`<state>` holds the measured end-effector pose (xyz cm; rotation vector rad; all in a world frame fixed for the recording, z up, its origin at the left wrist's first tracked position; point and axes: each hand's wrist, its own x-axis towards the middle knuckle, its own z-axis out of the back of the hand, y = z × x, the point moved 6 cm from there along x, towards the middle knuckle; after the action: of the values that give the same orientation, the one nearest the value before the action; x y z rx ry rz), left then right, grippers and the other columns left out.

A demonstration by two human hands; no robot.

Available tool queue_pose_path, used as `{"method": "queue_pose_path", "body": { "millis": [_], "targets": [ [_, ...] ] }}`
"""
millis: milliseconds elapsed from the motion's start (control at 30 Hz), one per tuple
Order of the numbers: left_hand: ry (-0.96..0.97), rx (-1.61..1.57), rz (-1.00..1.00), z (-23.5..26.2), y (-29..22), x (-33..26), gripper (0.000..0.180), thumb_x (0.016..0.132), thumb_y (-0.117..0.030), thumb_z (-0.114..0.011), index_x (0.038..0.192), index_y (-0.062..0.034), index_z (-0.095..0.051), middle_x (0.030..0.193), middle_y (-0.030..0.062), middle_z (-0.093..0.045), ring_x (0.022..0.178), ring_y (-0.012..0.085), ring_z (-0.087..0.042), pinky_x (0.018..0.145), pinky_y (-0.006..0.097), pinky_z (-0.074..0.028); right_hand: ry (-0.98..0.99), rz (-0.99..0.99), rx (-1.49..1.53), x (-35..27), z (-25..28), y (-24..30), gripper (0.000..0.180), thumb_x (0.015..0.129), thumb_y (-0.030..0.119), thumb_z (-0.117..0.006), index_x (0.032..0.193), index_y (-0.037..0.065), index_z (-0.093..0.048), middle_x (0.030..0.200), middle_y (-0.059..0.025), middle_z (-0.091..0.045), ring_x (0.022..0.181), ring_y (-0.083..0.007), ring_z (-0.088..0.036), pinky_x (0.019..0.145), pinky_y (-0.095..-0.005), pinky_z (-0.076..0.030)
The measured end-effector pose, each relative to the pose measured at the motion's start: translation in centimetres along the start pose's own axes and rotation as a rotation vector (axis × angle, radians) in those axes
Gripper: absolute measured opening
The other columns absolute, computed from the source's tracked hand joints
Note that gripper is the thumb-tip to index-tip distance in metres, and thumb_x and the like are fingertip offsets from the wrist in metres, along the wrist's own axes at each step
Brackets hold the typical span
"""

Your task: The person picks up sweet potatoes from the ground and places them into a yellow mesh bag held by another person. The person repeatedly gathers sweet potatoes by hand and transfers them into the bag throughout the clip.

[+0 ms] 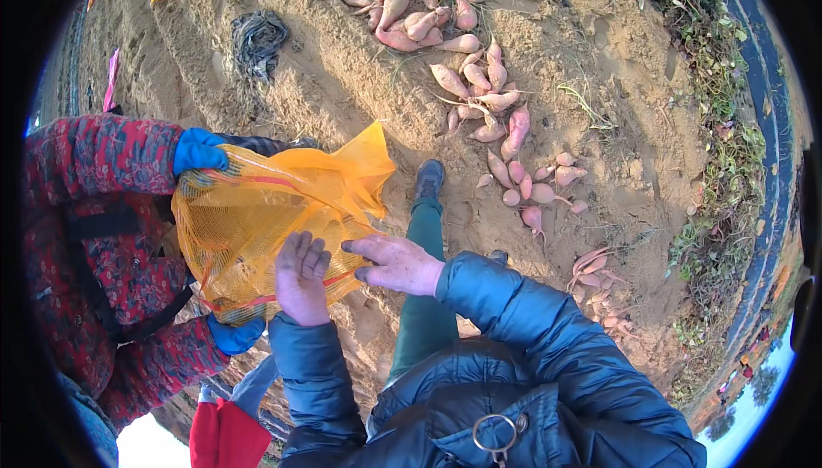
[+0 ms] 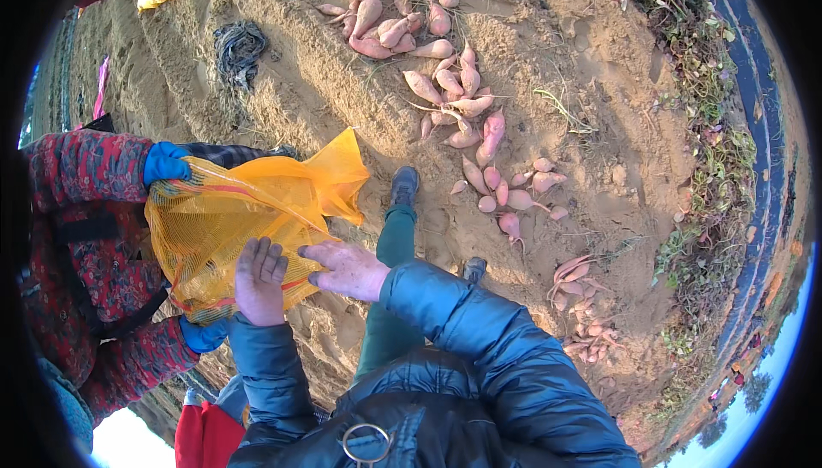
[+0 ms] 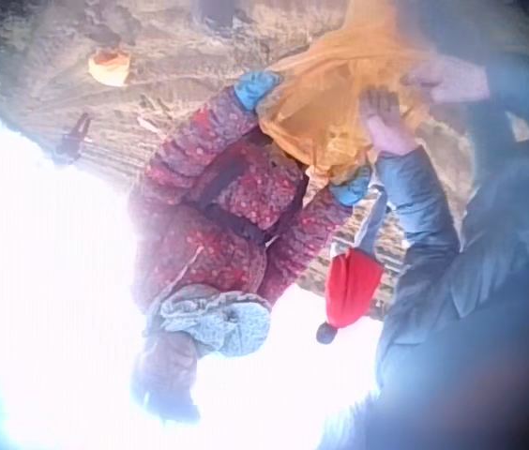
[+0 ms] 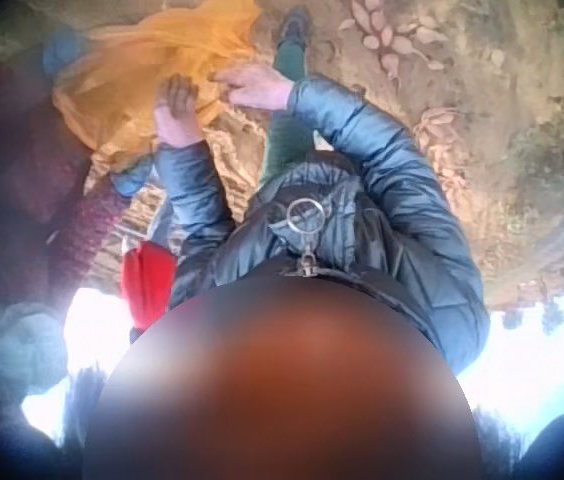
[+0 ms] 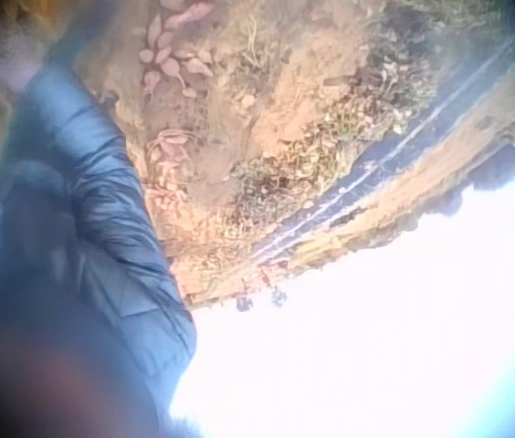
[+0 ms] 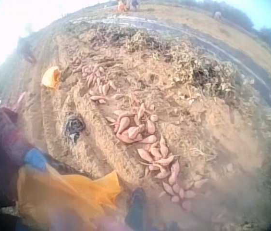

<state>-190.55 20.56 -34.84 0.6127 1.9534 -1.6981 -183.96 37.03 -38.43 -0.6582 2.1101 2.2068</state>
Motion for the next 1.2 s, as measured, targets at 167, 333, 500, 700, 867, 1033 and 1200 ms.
{"method": "queue_pose_path", "body": {
  "millis": [167, 333, 500, 700, 867, 1033, 1200],
  "targets": [
    [0.781, 0.274, 0.375, -13.0, 6.1, -4.0, 0.025, 0.098, -0.018, -0.054, 0.109, 0.0034, -0.06, 0.108, 0.0172, -0.065, 0.098, 0.0248, -0.064, 0.087, 0.038, -0.052, -0.147, -0.409, 0.686, -6.9, 4.4, -6.9, 0.05, 0.093, 0.029, -0.062, 0.135, 0.004, -0.053, 0.121, -0.0129, -0.06, 0.113, -0.0192, -0.058, 0.097, -0.0312, -0.046],
    [1.09, 0.937, 0.631, -19.5, 18.3, -0.1, 0.028, 0.093, -0.026, -0.059, 0.111, -0.0052, -0.065, 0.099, 0.0094, -0.067, 0.093, 0.0156, -0.062, 0.083, 0.029, -0.048, -0.565, -0.585, 0.378, -12.5, 13.0, -19.3, 0.053, 0.086, 0.024, -0.061, 0.133, 0.002, -0.055, 0.125, -0.0157, -0.061, 0.113, -0.0212, -0.059, 0.096, -0.0304, -0.046],
    [0.833, 0.908, 0.318, -20.2, 30.5, 6.2, 0.033, 0.091, -0.031, -0.06, 0.109, -0.0035, -0.064, 0.099, 0.0129, -0.067, 0.093, 0.0226, -0.063, 0.085, 0.033, -0.048, -0.686, -0.73, 0.038, -11.6, 22.1, -31.7, 0.051, 0.082, 0.03, -0.061, 0.126, 0.004, -0.059, 0.107, -0.0208, -0.067, 0.097, -0.034, -0.064, 0.085, -0.038, -0.049],
    [0.893, 1.263, 0.422, -18.7, 39.1, 8.1, 0.035, 0.09, -0.037, -0.056, 0.107, -0.0066, -0.062, 0.104, 0.0198, -0.065, 0.104, 0.0357, -0.06, 0.088, 0.045, -0.047, -0.795, -0.838, -0.2, -9.0, 28.1, -41.1, 0.056, 0.082, 0.028, -0.061, 0.131, 0.003, -0.055, 0.122, -0.0227, -0.062, 0.115, -0.0336, -0.06, 0.098, -0.0375, -0.045],
    [1.064, 1.053, 0.091, -22.9, 38.4, 7.9, 0.033, 0.085, -0.029, -0.062, 0.11, -0.0073, -0.064, 0.102, 0.018, -0.065, 0.093, 0.0369, -0.062, 0.08, 0.046, -0.048, -1.129, -0.926, -0.175, -5.9, 30.1, -48.2, 0.075, 0.076, 0.035, -0.072, 0.135, -0.004, -0.046, 0.128, -0.0277, -0.057, 0.118, -0.0381, -0.057, 0.101, -0.0399, -0.043],
    [0.897, 1.124, 0.133, -22.7, 37.2, 10.0, 0.035, 0.084, -0.027, -0.062, 0.11, -0.0034, -0.06, 0.098, 0.0188, -0.064, 0.097, 0.0362, -0.06, 0.081, 0.046, -0.048, -1.246, -0.804, 0.053, -3.3, 29.7, -51.8, 0.069, 0.075, 0.03, -0.077, 0.127, -0.006, -0.05, 0.12, -0.0225, -0.061, 0.111, -0.032, -0.06, 0.096, -0.0363, -0.045],
    [0.261, 0.297, 0.515, -21.8, 37.4, 12.0, 0.048, 0.086, -0.015, -0.065, 0.129, 0.0002, -0.049, 0.117, 0.0171, -0.058, 0.106, 0.0257, -0.058, 0.094, 0.037, -0.047, -0.908, -0.366, 1.051, -5.9, 23.2, -44.6, 0.083, 0.077, 0.029, -0.072, 0.144, -0.003, -0.037, 0.139, -0.0108, -0.05, 0.126, -0.0215, -0.048, 0.108, -0.0311, -0.034]
  ]
}}
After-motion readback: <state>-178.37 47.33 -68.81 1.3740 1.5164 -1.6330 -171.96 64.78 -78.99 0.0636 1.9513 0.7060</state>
